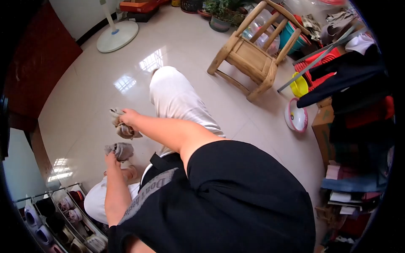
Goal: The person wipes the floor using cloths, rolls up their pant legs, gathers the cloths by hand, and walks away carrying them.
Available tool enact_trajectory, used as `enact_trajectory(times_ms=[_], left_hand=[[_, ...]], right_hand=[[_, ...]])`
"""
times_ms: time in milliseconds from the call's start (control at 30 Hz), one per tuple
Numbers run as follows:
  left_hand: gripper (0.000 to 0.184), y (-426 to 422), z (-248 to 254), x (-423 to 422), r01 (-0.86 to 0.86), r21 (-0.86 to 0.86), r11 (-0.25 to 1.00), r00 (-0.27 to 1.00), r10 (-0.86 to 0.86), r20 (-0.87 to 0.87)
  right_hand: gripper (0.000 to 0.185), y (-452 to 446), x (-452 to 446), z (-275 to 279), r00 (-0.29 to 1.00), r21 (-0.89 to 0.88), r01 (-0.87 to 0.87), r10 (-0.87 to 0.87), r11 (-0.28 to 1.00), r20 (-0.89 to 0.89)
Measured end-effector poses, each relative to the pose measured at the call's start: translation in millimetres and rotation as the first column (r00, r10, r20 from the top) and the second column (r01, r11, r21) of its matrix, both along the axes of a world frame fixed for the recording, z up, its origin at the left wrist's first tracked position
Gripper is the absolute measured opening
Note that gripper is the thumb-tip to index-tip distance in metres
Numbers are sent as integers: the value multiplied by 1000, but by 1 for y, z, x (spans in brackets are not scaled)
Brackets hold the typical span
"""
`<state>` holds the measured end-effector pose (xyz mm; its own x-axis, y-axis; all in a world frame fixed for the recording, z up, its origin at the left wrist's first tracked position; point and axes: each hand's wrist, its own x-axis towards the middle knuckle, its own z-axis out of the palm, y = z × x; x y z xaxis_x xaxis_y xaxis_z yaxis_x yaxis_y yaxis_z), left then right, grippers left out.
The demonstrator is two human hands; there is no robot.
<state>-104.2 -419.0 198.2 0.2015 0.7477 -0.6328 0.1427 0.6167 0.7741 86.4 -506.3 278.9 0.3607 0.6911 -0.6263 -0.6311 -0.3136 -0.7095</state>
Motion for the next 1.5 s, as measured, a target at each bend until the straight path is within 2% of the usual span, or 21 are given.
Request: enact_trajectory(times_ms=[67,167,267,333,467,533,600,667,733,800,833,933,1067,1167,1233,1300,1333,1367,1400,1433,1500], left_hand=[[45,4,-19,-6,-26,-9,1000,1000,26,-9],[48,10,-24,-9,-13,163,987,999,19,-39],[48,-3,-5,2,-73,47,996,997,74,-16],[46,3,-33,-6,-55,82,995,994,62,-88],[48,24,-61,-17,83,189,978,971,-36,-238],[47,45,-111,-37,240,315,918,888,-77,-452],[47,60,-112,-33,192,272,943,895,-55,-442],[46,71,-97,-27,133,221,966,899,-24,-437],[48,82,-81,-13,289,198,937,762,-100,-639],[51,94,-94,-13,313,141,939,722,-138,-678],[53,99,-104,-16,345,95,934,675,-177,-716],[58,105,-137,-18,500,47,865,553,-277,-786],[61,97,-201,-38,673,38,738,400,-320,-859],[66,99,-181,-33,706,-18,708,340,-362,-868],[69,107,-181,-41,726,0,687,432,-456,-778],[69,109,-173,-35,735,-56,676,367,-466,-805],[69,109,-170,-29,743,-99,662,318,-480,-818],[69,110,-169,-28,739,-98,667,326,-481,-814],[69,110,-168,-28,738,-126,663,300,-490,-819],[69,111,-168,-28,737,-154,658,273,-498,-823],[70,112,-168,-27,763,-144,630,269,-513,-815]], right_hand=[[49,13,-2,-17,997,-40,59,-57,997,51],[49,7,-1,-8,1000,68,8,-8,998,5],[47,10,5,-36,999,110,6,-1,994,-45],[44,-1,7,-25,996,-44,49,-52,998,-74],[45,13,24,-61,975,-68,181,-188,981,-120],[45,22,45,-74,951,-69,279,-285,958,-120],[47,29,74,-79,946,-73,300,-307,951,-109],[47,39,108,-97,938,-45,342,-338,939,76],[46,39,152,-99,871,-195,427,-344,883,351],[48,29,197,-92,828,-164,502,-416,849,377],[63,22,217,-89,818,-159,524,-443,837,369],[58,-23,278,-142,634,-187,697,-474,692,611],[48,-92,298,-228,399,-179,892,-536,416,744],[49,-125,295,-294,409,-315,913,-552,260,727],[49,-126,303,-313,467,-463,870,-577,167,670],[47,-105,328,-314,363,-564,820,-675,-96,642],[43,-92,338,-320,697,-729,684,-275,-19,662],[37,-81,352,-319,873,-905,421,245,59,422],[33,-61,362,-308,667,-962,269,730,-48,150],[28,-24,363,-269,153,-977,58,969,-204,-193],[32,-9,418,-337,391,-946,228,869,228,304]])
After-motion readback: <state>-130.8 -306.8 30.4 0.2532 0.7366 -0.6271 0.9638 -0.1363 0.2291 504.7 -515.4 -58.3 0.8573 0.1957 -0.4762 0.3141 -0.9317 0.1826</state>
